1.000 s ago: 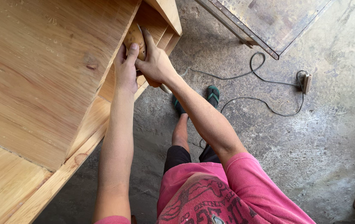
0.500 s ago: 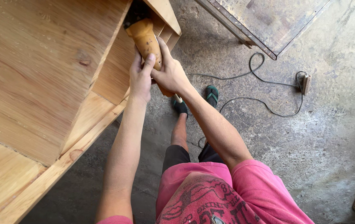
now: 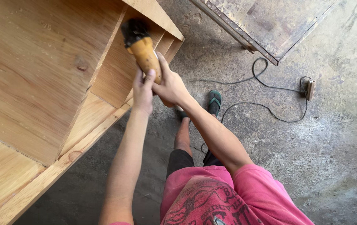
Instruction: The person uses an electric sander to smooth the interior surfaces of a wooden cabinet. They move the tool across shelves and side panels, adjusting grip and position to reach different areas.
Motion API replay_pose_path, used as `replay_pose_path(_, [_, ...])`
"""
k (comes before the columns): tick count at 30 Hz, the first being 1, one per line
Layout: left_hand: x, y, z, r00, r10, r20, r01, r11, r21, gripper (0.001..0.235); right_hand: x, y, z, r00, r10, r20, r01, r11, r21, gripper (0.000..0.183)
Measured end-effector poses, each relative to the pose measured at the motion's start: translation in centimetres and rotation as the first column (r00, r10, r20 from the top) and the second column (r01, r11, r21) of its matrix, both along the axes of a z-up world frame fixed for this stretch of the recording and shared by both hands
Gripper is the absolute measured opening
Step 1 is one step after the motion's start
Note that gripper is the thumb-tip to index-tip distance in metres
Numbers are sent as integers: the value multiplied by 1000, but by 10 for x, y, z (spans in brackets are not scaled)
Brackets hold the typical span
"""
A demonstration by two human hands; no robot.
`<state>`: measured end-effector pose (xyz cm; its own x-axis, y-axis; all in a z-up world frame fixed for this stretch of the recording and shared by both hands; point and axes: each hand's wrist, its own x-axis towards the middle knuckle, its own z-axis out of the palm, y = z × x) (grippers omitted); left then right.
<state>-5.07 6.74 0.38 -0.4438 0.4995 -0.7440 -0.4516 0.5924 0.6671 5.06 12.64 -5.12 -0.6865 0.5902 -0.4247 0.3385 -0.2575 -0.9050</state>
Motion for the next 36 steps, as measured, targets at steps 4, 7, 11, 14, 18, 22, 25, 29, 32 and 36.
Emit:
replay_pose_path(4, [-36, 6, -17, 999, 22, -44, -17, 993, 121, 78, -33, 19, -2, 999, 20, 31, -18, 999, -50, 95])
replay_pose_path(7, [-48, 14, -24, 999, 2, -38, 4, 986, 164, 80, -42, 28, -3, 1000, -5, 18, 6, 999, -53, 93])
replay_pose_path(11, [-41, 20, -23, 998, -18, -52, 28, 979, 200, 78, -34, 34, -1, 999, -37, -27, 36, 999, -38, 94])
replay_pose_path(14, [-29, 23, -14, 999, -24, -31, 28, 990, 142, 79, -22, 33, 6, 999, -44, -1, 44, 997, -59, 92])
replay_pose_path(18, [-8, 23, -7, 996, -68, -51, 74, 990, 121, 78, 0, 30, 15, 998, -43, 35, 47, 992, -115, 91])
replay_pose_path(22, [10, 19, -4, 997, -64, -36, 68, 991, 116, 76, 19, 21, 15, 996, -86, -1, 86, 994, -62, 90])
replay_pose_path(25, [20, 21, 0, 997, -75, -23, 77, 991, 112, 76, 28, 19, 14, 996, -84, 23, 86, 993, -75, 89])
replay_pose_path(29, [32, 19, 5, 996, -82, 16, 83, 996, -43, 78, 39, 15, 17, 997, -70, 39, 74, 992, -104, 89])
replay_pose_path(32, [39, 9, 2, 994, -111, 12, 110, 993, 39, 78, 46, 9, 21, 996, -77, 34, 80, 991, -104, 89])
replay_pose_path(36, [45, -16, -1, 997, -75, -15, 76, 991, 109, 76, 51, -5, 26, 999, -40, 25, 41, 996, -74, 88])
